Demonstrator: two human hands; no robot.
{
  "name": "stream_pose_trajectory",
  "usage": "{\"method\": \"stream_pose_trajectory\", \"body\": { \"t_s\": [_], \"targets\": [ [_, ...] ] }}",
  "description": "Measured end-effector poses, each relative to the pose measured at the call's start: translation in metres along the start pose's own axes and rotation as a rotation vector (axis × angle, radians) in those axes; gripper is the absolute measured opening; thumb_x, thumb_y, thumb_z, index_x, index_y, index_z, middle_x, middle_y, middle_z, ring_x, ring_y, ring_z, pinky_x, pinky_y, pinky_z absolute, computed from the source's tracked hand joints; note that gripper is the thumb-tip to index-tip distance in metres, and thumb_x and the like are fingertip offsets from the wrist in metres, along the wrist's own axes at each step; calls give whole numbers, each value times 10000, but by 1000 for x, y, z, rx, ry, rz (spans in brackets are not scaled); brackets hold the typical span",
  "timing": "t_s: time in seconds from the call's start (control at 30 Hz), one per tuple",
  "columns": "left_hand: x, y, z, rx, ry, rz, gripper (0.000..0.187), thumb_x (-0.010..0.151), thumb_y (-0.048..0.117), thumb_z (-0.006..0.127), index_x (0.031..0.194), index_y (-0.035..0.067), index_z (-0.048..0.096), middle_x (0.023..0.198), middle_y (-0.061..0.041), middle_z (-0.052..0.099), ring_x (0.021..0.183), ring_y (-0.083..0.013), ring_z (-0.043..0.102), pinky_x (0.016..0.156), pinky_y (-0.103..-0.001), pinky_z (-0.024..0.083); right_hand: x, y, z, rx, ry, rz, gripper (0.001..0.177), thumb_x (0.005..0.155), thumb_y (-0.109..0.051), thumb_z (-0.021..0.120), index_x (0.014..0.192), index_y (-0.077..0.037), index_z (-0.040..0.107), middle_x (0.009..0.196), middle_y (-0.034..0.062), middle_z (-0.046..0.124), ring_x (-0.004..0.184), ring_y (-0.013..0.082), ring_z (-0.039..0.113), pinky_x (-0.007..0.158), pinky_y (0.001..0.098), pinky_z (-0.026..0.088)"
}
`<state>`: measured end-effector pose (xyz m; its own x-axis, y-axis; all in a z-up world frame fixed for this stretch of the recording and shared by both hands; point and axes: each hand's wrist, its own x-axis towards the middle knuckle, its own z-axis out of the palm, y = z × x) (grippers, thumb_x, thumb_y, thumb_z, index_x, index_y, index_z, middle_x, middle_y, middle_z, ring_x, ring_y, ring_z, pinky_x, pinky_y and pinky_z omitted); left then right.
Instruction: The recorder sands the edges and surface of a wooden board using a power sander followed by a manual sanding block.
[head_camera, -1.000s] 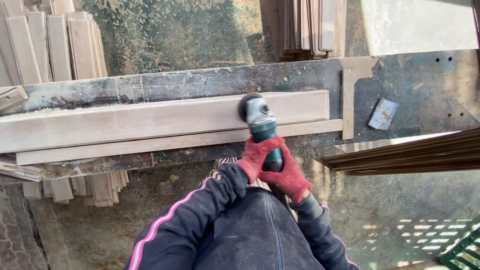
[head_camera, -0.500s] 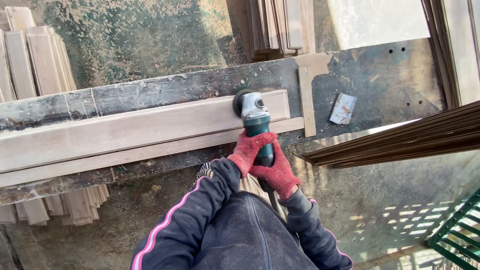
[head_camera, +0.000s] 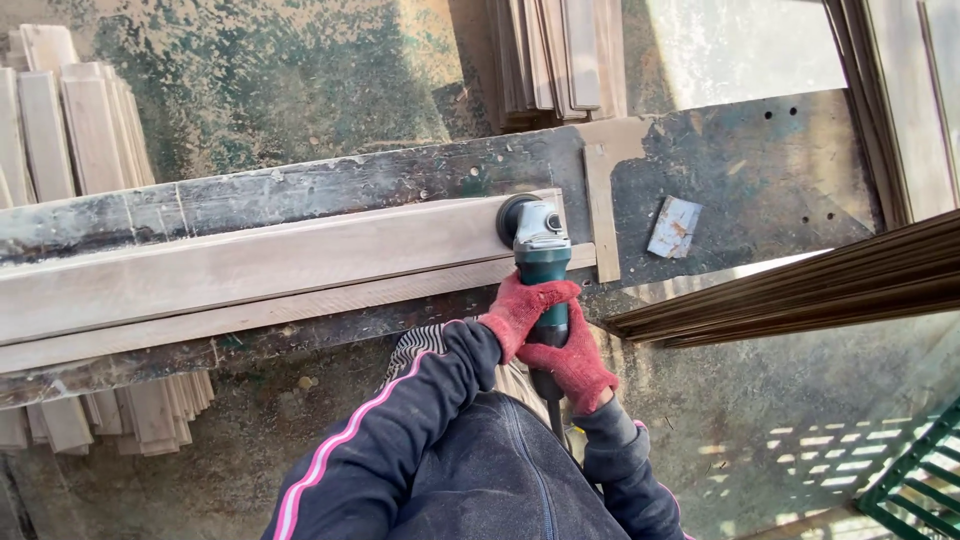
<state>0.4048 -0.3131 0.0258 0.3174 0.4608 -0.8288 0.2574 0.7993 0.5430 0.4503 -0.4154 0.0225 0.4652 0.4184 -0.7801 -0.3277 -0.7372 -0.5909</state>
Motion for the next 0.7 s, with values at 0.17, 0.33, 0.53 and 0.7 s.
{"method": "stream_pose_trajectory", "body": {
  "t_s": [0.17,0.33,0.53,0.7],
  "targets": [
    [-9,-13,-26,-74,53,53,623,554,236,1006,1095,68,746,886,-102,727,901,-206,683,916,-396,532,-7,-2,10,-149,-98,32,1222,418,-332,1018,1509,-352,469,1209,147,701,1175,323,672,981,468,548],
    [-3,-4,-21,-30,29,35,542,569,261,999,1027,99,760,819,-90,735,853,-235,716,868,-420,549,-6,0,14,-135,-84,6,1193,445,-397,1010,1506,-377,465,1218,115,709,1174,309,679,1011,466,541],
    [4,6,-10,52,-72,41,595,535,286,981,1047,95,746,849,-119,746,881,-284,749,881,-412,555,-2,-1,10,-51,81,-46,1160,457,-347,1004,1498,-247,501,1163,194,683,1119,341,655,951,504,509],
    [-20,7,-60,-200,64,76,579,522,251,994,1004,66,731,776,-63,700,764,-172,696,822,-325,553,-24,-34,44,-204,-135,20,1125,484,-297,1004,1481,-382,488,1124,137,711,1081,306,695,947,446,550]
  ]
}}
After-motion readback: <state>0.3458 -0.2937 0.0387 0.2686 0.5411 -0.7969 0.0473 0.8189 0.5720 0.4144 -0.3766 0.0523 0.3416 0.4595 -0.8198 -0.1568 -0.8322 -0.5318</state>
